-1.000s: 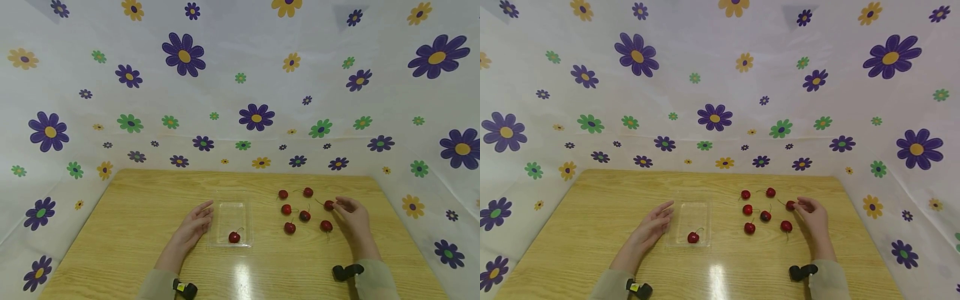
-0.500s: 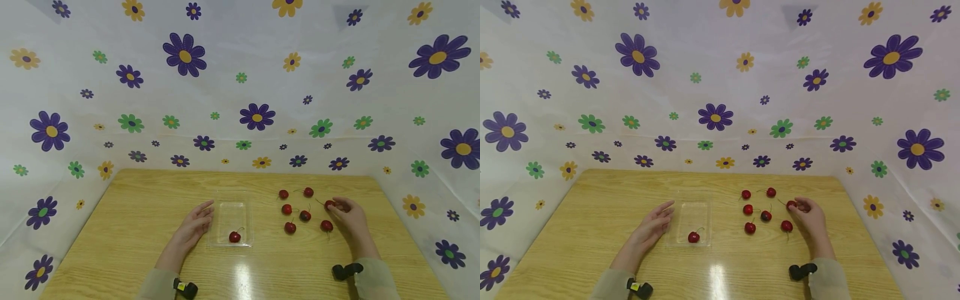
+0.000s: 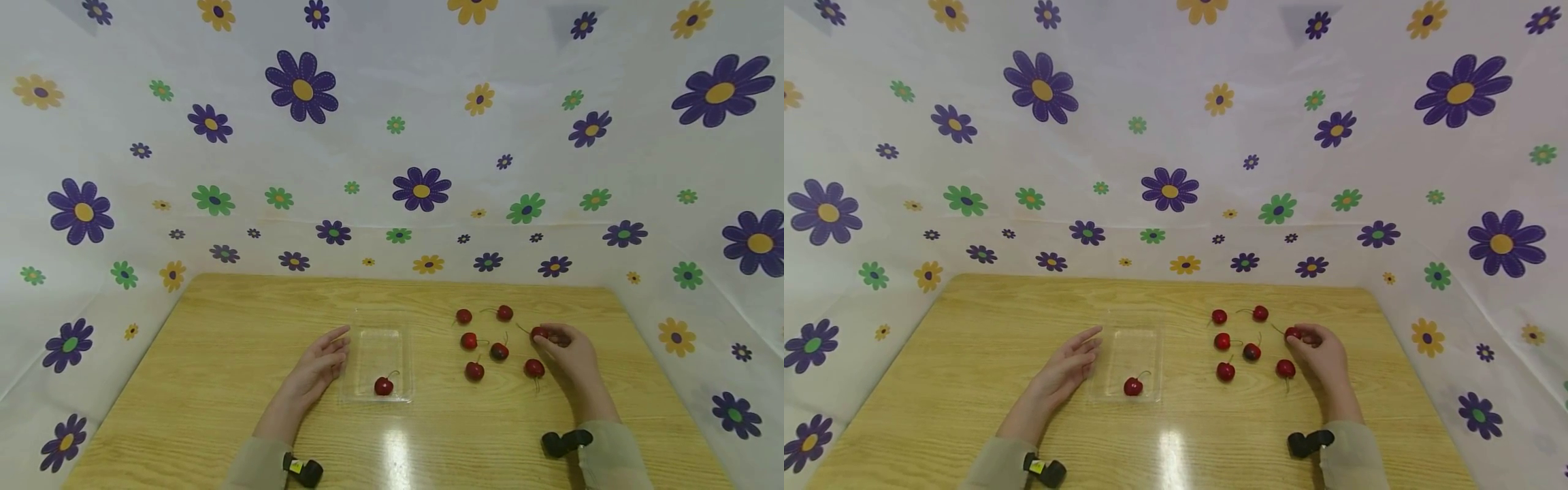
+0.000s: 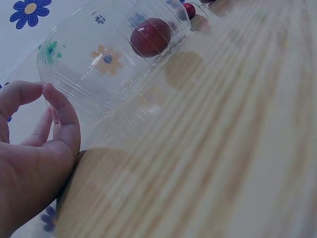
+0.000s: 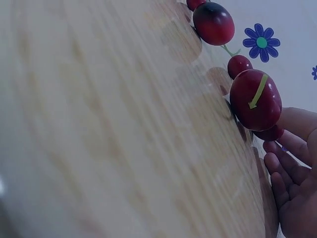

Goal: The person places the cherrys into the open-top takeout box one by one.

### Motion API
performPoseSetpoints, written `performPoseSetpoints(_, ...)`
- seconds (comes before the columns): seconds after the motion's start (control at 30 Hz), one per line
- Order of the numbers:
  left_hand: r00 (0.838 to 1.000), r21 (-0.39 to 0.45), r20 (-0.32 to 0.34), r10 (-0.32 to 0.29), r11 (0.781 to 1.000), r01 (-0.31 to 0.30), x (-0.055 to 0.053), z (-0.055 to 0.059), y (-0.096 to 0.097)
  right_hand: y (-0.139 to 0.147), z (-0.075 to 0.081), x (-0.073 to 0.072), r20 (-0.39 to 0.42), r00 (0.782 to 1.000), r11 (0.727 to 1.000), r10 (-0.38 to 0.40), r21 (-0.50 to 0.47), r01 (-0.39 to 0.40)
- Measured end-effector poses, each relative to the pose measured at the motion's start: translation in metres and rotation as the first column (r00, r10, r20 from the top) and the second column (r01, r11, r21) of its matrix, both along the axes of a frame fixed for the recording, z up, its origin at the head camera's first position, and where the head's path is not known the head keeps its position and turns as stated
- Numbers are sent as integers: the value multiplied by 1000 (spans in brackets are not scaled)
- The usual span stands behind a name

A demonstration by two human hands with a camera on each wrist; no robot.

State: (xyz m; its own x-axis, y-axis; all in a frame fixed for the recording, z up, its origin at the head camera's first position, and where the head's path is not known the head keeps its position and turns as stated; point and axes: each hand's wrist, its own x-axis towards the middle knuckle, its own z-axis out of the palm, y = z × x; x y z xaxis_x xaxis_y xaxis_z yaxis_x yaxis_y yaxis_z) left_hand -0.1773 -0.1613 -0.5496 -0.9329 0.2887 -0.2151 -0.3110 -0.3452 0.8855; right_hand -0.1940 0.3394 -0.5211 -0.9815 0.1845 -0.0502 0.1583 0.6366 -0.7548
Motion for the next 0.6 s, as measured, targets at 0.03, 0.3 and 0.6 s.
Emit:
performPoseSetpoints(0.03,1000,3,6,0,1000,0,0,0,0,0,0,0,2,1000,1000,-3,-2,3)
performPoseSetpoints(0.3,1000,2,9,3,1000,-3,-1,-1,0,0,-1,0,5,1000,999,-24,-28,24)
performPoseSetpoints(0.6,1000,9,-30,-8,1000,8,-1,-3,-1,-1,-1,2,-35,999,998,-32,-52,31)
